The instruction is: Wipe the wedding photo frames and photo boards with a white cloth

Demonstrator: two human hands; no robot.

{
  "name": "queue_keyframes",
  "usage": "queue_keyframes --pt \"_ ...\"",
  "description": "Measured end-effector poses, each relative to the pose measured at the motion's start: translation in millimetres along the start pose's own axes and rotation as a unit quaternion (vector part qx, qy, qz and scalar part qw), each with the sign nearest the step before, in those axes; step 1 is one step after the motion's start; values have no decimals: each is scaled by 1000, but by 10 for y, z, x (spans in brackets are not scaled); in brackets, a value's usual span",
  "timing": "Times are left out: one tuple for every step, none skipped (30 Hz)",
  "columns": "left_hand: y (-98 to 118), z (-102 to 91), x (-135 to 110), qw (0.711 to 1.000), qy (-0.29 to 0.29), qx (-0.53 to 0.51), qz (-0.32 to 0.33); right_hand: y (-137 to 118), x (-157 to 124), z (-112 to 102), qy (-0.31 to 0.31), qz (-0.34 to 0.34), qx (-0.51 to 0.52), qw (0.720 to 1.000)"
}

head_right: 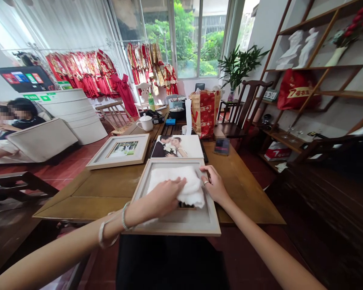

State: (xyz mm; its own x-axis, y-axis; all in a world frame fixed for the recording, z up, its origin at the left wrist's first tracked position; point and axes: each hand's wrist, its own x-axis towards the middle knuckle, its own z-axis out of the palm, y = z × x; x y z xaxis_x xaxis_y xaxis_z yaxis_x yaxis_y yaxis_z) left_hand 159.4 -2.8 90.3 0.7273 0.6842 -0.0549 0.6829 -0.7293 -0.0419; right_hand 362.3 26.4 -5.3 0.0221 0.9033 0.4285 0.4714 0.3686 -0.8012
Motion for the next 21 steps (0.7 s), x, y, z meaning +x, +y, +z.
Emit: queue_keyframes --pt "101 -52 -126 999 -24 -20 8 0 -1 4 4 -2 0 1000" --pt "208 -93 -252 998 -41 -46 25 -2 -2 9 9 -3 -1 1000" --pt "314 -118 -369 995 -50 -67 56 -5 -3 14 14 -4 -2 1000" --pt "413 -122 -471 992 -44 -76 91 -9 -4 17 18 -4 -3 1000" --pt "500 -105 -550 991 -33 -69 113 -12 -5 19 20 -4 -3 1000" --pt "568 -70 -605 990 -19 -56 127 -16 -6 18 21 -4 -4 1000" --pt "612 -22 -632 991 -5 -35 127 -20 -6 14 22 -4 -5 1000" --pt "628 31 -632 993 8 -12 114 -24 -7 9 22 -5 -6 1000" --pt "614 83 -608 995 18 13 94 -27 -8 2 22 -7 -8 1000" --pt "572 131 -563 996 25 37 74 -31 -9 -5 22 -9 -10 1000" --pt "505 169 -501 996 32 61 56 -34 -10 -12 22 -10 -13 1000" --pt "418 198 -426 995 38 83 36 -37 -11 -18 21 -10 -15 1000" --pt "317 218 -341 994 44 102 19 -40 -12 -22 19 -8 -15 1000" --pt "209 230 -252 992 50 115 5 -41 -12 -24 16 -4 -15 1000" --pt "101 237 -161 991 57 122 -10 -41 -13 -25 14 -1 -14 1000" --pt "-2 238 -70 990 67 125 -26 -39 -12 -24 13 1 -13 1000" --pt "-96 237 16 989 74 122 -40 -36 -11 -22 12 1 -12 1000" --pt "-177 234 95 989 79 115 -49 -33 -10 -21 12 1 -12 1000" --pt "-244 230 165 989 82 108 -55 -29 -8 -19 13 -1 -11 1000" --pt "-297 224 222 990 81 101 -57 -26 -6 -18 14 -2 -10 1000" --pt "-335 215 262 991 77 94 -55 -24 -3 -18 15 -2 -10 1000"
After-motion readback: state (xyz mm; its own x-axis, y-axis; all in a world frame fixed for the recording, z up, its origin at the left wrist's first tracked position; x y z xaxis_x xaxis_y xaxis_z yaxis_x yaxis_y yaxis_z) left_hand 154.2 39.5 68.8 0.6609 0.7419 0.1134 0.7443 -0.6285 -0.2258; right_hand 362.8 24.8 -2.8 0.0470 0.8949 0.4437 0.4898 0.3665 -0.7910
